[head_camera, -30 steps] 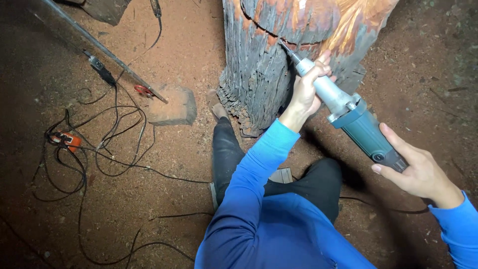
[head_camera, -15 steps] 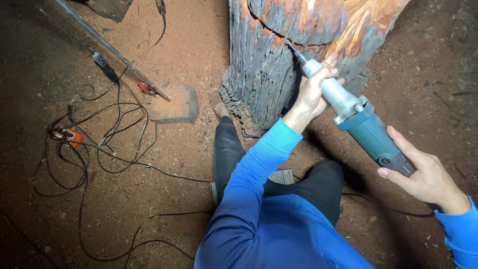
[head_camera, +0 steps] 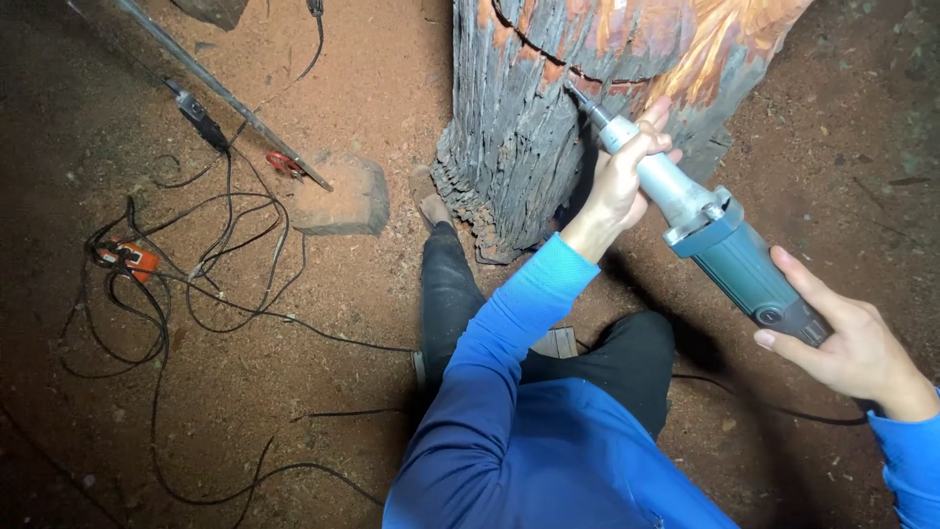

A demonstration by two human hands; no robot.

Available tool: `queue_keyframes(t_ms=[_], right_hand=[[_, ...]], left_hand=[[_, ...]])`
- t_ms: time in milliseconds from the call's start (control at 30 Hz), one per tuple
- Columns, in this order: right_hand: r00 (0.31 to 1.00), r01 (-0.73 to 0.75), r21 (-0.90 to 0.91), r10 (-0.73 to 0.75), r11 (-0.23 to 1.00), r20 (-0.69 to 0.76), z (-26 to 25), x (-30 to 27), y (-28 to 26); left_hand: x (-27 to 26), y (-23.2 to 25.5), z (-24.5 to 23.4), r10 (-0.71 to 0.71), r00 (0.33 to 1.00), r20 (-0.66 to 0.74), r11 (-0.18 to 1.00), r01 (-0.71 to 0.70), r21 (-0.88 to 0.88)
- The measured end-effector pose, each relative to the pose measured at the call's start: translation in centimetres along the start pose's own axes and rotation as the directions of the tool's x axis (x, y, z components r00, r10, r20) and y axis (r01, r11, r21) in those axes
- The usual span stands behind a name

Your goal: Carving details into a large wooden stump using a power rotary tool

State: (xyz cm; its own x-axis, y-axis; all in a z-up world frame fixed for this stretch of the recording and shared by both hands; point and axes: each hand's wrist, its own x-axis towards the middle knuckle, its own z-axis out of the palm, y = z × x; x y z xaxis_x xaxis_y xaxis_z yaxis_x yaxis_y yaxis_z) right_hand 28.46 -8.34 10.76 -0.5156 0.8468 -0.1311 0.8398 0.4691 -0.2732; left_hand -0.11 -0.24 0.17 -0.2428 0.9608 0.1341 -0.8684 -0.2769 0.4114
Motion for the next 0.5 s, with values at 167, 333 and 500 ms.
queue_keyframes(t_ms=[167, 333, 500], right_hand=[[0.998, 0.053, 0.1, -0.048, 0.994, -0.044, 0.4, -0.2, 0.0], [1.0, 0.008, 0.014, -0.008, 1.0, -0.028, 0.2, -0.3, 0.2], [1.0, 0.005, 0.097, -0.003, 0.995, -0.027, 0.6, -0.7, 0.3]], left_hand=[[-0.6, 2.1, 2.5, -0.081, 0.989, -0.121, 0.991, 0.092, 0.092], [0.0, -0.5, -0.3, -0.021, 1.0, 0.003, 0.999, 0.021, 0.039], [-0.1, -0.5, 0.5, 0.025, 0.999, -0.037, 0.997, -0.022, 0.077]])
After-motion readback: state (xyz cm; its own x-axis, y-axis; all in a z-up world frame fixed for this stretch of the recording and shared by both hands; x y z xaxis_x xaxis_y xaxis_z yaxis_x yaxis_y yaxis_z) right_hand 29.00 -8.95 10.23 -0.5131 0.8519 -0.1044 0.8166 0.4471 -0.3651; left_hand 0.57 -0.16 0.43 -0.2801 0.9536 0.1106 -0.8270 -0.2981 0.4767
